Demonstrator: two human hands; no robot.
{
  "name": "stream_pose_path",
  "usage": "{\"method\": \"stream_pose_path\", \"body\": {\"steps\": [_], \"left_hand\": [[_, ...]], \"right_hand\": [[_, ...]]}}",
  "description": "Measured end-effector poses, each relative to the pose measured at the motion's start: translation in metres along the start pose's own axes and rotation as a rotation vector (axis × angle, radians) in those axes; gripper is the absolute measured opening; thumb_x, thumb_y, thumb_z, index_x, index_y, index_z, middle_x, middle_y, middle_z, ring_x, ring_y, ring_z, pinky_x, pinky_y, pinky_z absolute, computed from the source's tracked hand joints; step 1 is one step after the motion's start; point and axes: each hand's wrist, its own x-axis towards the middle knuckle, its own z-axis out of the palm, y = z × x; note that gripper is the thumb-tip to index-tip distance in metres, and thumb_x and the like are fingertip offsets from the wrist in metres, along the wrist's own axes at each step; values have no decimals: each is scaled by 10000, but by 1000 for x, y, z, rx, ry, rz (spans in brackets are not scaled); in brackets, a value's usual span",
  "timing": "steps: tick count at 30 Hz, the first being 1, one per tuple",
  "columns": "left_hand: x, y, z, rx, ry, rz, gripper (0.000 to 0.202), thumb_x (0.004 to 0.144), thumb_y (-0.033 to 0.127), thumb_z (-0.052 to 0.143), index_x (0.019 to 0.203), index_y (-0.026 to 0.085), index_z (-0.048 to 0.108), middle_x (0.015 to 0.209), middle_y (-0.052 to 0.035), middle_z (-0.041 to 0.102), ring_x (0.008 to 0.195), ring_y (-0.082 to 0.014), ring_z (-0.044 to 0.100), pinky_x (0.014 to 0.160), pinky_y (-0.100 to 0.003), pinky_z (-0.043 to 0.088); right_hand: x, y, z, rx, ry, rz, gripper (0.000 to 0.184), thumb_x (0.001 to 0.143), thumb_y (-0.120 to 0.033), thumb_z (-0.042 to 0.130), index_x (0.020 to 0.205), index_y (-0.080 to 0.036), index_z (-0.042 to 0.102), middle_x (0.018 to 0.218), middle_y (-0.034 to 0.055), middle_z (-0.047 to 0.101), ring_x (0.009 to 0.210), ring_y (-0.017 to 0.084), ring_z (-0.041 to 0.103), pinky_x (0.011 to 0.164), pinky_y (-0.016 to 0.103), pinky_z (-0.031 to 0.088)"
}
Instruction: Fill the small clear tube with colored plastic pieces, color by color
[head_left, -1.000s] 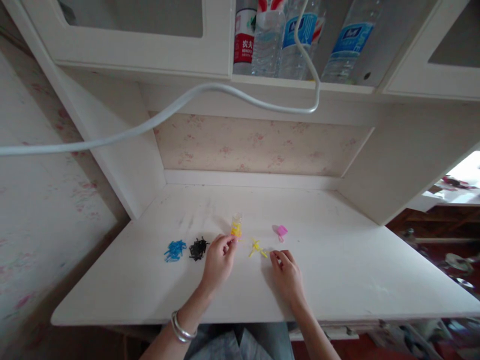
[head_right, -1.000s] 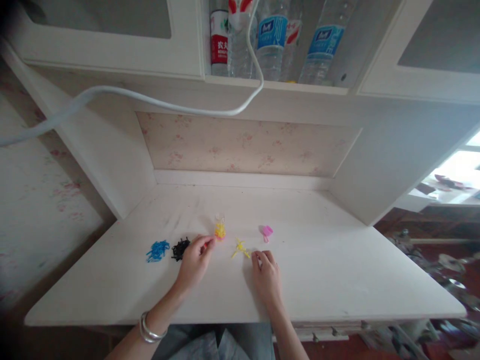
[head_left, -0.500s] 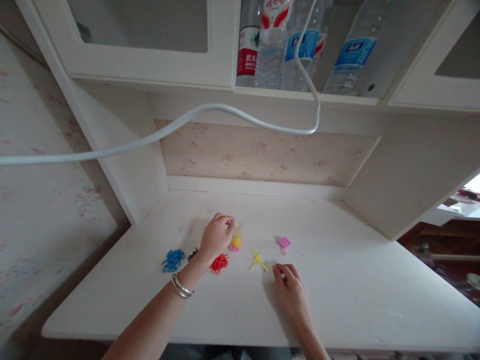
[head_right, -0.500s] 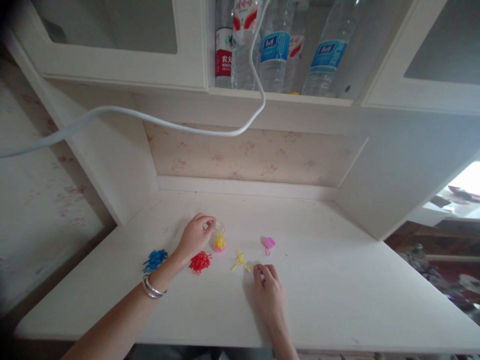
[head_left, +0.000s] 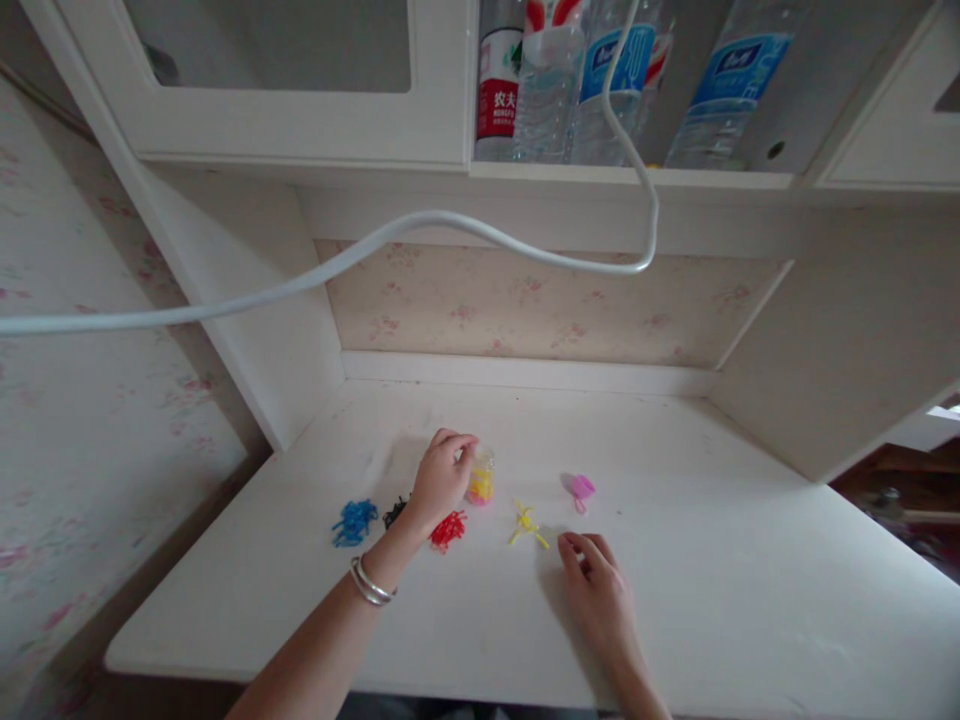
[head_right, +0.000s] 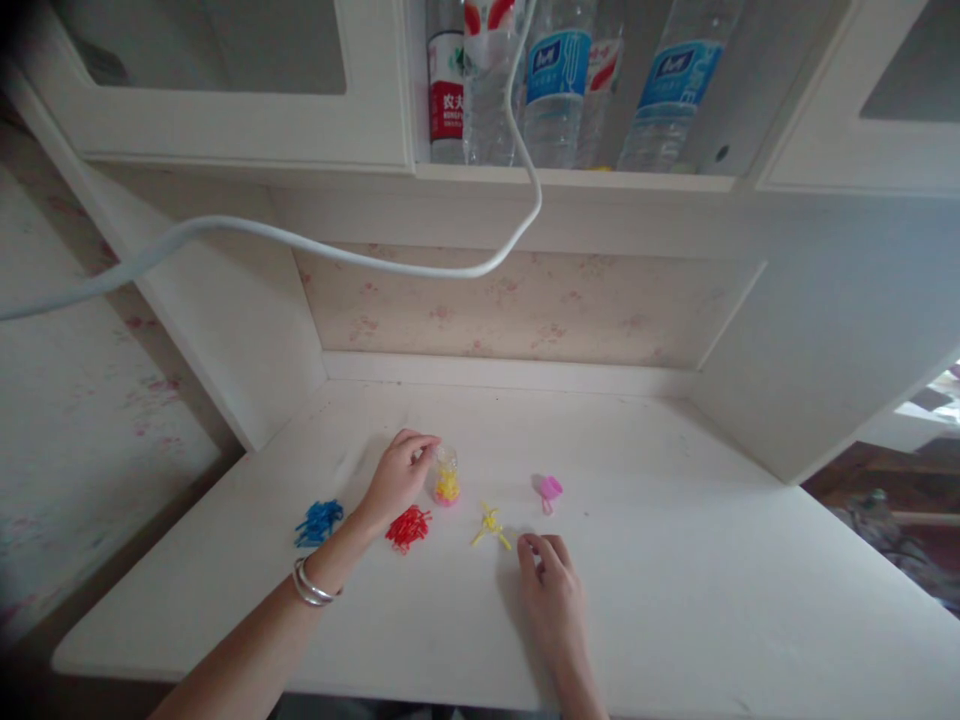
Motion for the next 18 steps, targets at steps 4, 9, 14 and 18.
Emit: {"method": "stream_pose_path", "body": {"steps": [4,9,14,18], "left_hand": [[-9,-2,-8,-96,29,-70,254,891,334,463,958,198,667,958,-50,624,872,-148,600,761,-274,489],[-59,-3,-14,-183,3,-253,272,875,397,478,954,201,648,936,-49,652,825,-160,612,740,-278,487],[-133,-14,-4,-283,-74,-439,315,866,451,478,936,198,653,992,-76,670,885,-194,624,763,-293,496],[-153,-20,-3,-334,-82,-410,297,867,424,491,977,207,661,929,-59,665,835,-186,612,736,-282,489]], "right_hand": [[1,-2,0,10,19,-2,416,860,-533,424,887,-200,673,952,58,634,603,131,558,636,267,445],[0,-3,0,45,53,8,423,857,-531,433,879,-185,676,930,69,638,593,131,555,623,268,448],[2,-12,1,97,94,1,414,876,-512,431,877,-176,673,941,82,633,691,153,581,653,268,465],[9,-48,6,139,62,-108,397,891,-485,434,918,-177,684,913,90,624,740,161,580,631,254,471]]}}
